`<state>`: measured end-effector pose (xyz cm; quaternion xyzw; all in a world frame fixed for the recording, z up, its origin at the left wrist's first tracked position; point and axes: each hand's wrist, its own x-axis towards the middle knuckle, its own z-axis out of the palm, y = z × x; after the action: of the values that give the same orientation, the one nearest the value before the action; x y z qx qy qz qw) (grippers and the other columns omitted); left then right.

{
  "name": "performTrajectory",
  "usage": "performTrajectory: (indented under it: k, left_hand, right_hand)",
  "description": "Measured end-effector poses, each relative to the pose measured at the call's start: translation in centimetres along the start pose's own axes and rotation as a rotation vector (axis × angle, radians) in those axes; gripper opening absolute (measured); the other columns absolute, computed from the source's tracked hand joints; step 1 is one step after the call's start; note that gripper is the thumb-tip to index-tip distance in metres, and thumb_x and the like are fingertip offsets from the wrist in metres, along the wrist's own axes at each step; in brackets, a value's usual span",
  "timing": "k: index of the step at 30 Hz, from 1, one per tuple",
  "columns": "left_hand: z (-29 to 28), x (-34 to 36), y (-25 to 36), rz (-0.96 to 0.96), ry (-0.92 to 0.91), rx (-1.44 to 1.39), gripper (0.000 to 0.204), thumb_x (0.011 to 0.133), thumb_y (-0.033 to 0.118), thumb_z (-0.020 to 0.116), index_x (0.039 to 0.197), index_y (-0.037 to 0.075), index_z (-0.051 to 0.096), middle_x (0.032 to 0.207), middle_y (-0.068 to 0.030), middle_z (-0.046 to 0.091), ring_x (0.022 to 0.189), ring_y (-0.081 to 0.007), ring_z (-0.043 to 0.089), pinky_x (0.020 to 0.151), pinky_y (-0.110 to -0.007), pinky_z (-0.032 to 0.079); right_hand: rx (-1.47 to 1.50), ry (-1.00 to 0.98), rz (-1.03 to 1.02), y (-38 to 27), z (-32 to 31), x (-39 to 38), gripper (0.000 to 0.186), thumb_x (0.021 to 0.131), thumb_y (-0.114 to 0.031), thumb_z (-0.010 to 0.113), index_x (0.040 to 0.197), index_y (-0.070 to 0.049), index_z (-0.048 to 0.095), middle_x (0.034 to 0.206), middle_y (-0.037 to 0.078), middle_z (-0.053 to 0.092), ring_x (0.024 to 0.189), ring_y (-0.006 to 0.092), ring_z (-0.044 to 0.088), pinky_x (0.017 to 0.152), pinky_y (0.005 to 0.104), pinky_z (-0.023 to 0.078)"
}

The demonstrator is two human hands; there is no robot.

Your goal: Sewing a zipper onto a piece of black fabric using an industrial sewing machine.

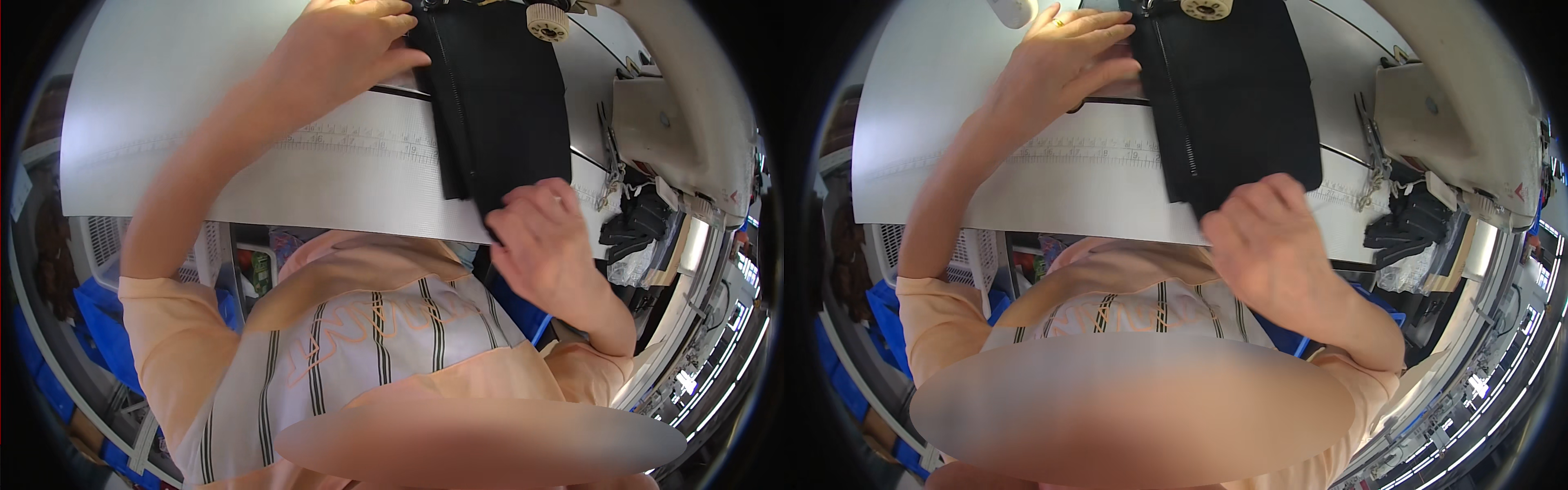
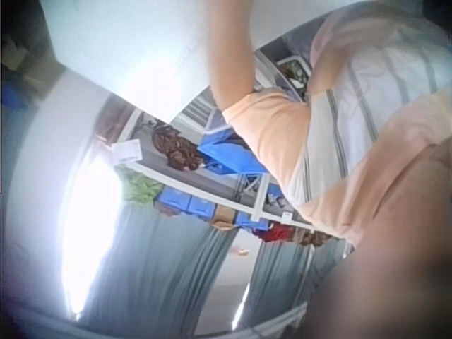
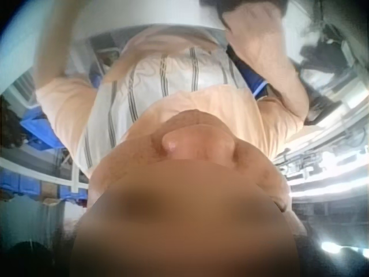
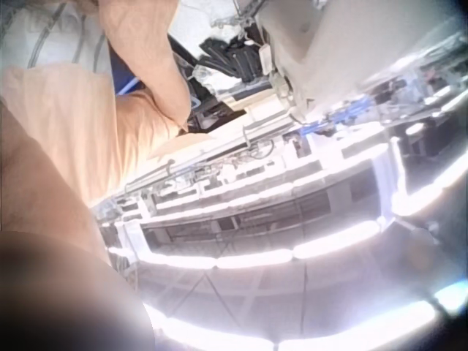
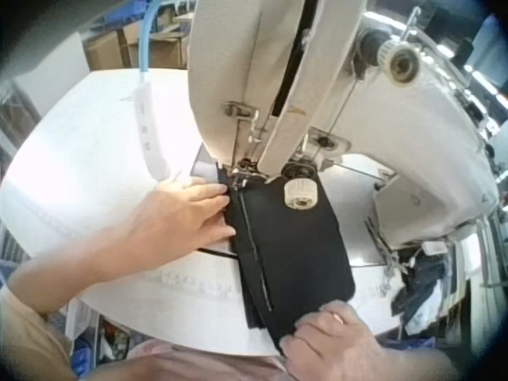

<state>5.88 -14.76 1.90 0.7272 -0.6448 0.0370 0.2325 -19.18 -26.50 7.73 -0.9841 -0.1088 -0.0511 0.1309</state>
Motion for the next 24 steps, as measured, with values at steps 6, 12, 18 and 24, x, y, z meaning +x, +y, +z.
performTrajectory:
  k: [6, 12, 18, 24]
  left_hand:
    - [0.7, -0.8, -0.2, 0.043, 0.015, -0.072, 0.052, 0.085, 0.035, 0.070, 0.112, -0.008, 0.060, 0.120, -0.0232, 0.061, 0.109, -0.0353, 0.059, 0.094, -0.039, 0.047]
    - [1.6, -1.3, -0.7, 0.014, 0.085, 0.068, 0.041, 0.085, 0.031, 0.070, 0.120, 0.012, 0.067, 0.127, -0.0076, 0.063, 0.111, -0.0241, 0.061, 0.105, -0.050, 0.039]
    - [1.7, -1.5, -0.3, -0.044, -0.014, 0.031, 0.049, 0.081, 0.043, 0.071, 0.125, 0.020, 0.065, 0.134, -0.0041, 0.058, 0.115, -0.0223, 0.058, 0.108, -0.053, 0.030]
    - [1.6, -1.7, 0.0, 0.008, 0.004, 0.158, 0.058, 0.076, 0.050, 0.073, 0.125, 0.022, 0.065, 0.136, -0.0020, 0.058, 0.120, -0.0211, 0.055, 0.107, -0.062, 0.026]
  right_hand:
    - [0.404, 0.009, -0.017, 2.3, 2.9, 3.9, 0.024, 0.078, -0.029, 0.076, 0.082, -0.008, 0.065, 0.075, 0.005, 0.059, 0.075, 0.0220, 0.056, 0.068, 0.0345, 0.042]
    - [-0.147, 0.240, 0.116, 9.0, 4.4, 8.0, 0.073, 0.088, -0.049, 0.063, 0.144, -0.007, 0.041, 0.143, 0.018, 0.045, 0.136, 0.0354, 0.036, 0.113, 0.0458, 0.028]
    - [-0.241, 0.249, 0.149, 10.9, 6.5, 7.5, 0.078, 0.085, -0.058, 0.062, 0.136, -0.001, 0.049, 0.132, 0.018, 0.055, 0.125, 0.0347, 0.048, 0.110, 0.0462, 0.031]
    - [-0.219, 0.178, 0.126, 11.3, 6.5, 7.5, 0.092, 0.083, -0.068, 0.056, 0.141, 0.001, 0.042, 0.134, 0.021, 0.053, 0.128, 0.0370, 0.044, 0.114, 0.0482, 0.026]
